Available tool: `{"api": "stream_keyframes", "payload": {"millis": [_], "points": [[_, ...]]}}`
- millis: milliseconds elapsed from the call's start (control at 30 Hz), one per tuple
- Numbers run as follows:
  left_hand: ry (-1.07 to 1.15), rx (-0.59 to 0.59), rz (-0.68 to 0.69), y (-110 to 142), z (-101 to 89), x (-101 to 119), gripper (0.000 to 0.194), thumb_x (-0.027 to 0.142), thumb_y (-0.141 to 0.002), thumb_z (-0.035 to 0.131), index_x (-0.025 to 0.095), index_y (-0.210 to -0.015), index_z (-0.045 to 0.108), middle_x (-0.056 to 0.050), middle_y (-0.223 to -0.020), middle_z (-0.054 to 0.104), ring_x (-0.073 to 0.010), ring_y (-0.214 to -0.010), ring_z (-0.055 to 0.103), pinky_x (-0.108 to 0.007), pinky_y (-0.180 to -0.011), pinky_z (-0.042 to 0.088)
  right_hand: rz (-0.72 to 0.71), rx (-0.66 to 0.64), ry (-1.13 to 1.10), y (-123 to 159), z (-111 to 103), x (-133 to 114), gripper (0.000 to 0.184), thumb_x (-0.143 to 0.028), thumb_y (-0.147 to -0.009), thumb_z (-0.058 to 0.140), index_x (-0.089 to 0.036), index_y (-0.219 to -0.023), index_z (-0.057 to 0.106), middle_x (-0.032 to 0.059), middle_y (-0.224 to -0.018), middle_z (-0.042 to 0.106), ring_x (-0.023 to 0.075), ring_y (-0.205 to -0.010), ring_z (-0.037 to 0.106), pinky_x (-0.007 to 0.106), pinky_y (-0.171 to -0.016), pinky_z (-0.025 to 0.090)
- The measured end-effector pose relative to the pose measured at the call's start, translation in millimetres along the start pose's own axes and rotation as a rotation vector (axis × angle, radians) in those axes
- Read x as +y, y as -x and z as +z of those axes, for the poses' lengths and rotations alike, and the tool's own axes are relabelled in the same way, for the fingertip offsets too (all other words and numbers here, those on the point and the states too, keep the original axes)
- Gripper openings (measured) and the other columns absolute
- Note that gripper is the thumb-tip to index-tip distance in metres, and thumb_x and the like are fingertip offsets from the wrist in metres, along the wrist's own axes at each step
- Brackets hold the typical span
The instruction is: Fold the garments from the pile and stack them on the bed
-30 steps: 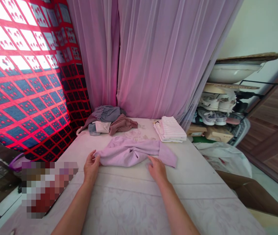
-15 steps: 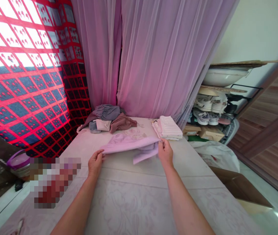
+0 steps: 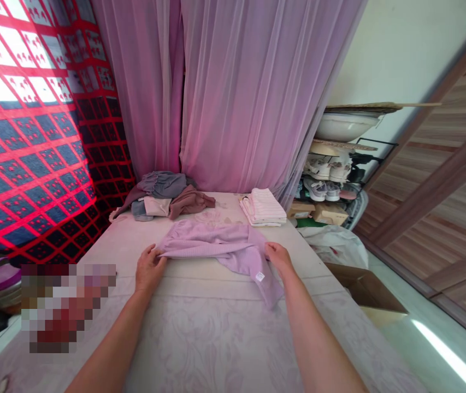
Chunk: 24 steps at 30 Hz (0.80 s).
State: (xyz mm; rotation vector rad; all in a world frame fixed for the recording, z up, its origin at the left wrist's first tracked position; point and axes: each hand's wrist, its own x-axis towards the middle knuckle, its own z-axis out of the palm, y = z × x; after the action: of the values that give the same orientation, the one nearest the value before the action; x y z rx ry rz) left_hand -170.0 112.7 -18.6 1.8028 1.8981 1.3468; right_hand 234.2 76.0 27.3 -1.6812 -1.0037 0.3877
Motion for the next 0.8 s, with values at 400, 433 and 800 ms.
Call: {"api": "stream_keyframes", "payload": {"millis": [400, 433, 800], "points": [[-0.269, -0.154, 0.072, -2.3, 1.6, -0.2, 0.032, 0.025, -0.074, 0.055, 0.022, -0.101, 0.071, -0.008, -0.129, 0.057, -0.0255, -0.113, 0.058, -0.039, -0.100, 0.044, 0.156, -0.501, 0.661, 47.4, -43.3, 21.2, 0.026, -0.041, -0.069, 0.068, -0.024, -0.089, 0.069, 0.0022, -0.088, 0.071, 0.0185, -0.077, 0.063, 0.026, -0.063, 0.039], [-0.284, -0.163, 0.071, -2.3, 0.8, 1.1, 0.032, 0.025, -0.074, 0.055, 0.022, -0.102, 0.071, -0.009, -0.129, 0.057, -0.0259, -0.113, 0.058, -0.039, -0.100, 0.044, 0.153, -0.482, 0.689, 48.6, -42.8, 18.8, 0.023, -0.038, -0.069, 0.068, -0.025, -0.087, 0.068, 0.0020, -0.087, 0.071, 0.0186, -0.077, 0.062, 0.026, -0.063, 0.038], [-0.368, -0.183, 0.089, -0.8, -5.9, 12.0, 0.033, 0.026, -0.077, 0.053, 0.020, -0.104, 0.071, -0.010, -0.128, 0.058, -0.0258, -0.112, 0.059, -0.039, -0.099, 0.046, 0.104, -0.264, -0.203, 63.9, -34.1, 30.9, 0.021, -0.043, -0.067, 0.061, -0.023, -0.071, 0.053, -0.0052, -0.057, 0.052, 0.0141, -0.056, 0.046, 0.025, -0.056, 0.034]]}}
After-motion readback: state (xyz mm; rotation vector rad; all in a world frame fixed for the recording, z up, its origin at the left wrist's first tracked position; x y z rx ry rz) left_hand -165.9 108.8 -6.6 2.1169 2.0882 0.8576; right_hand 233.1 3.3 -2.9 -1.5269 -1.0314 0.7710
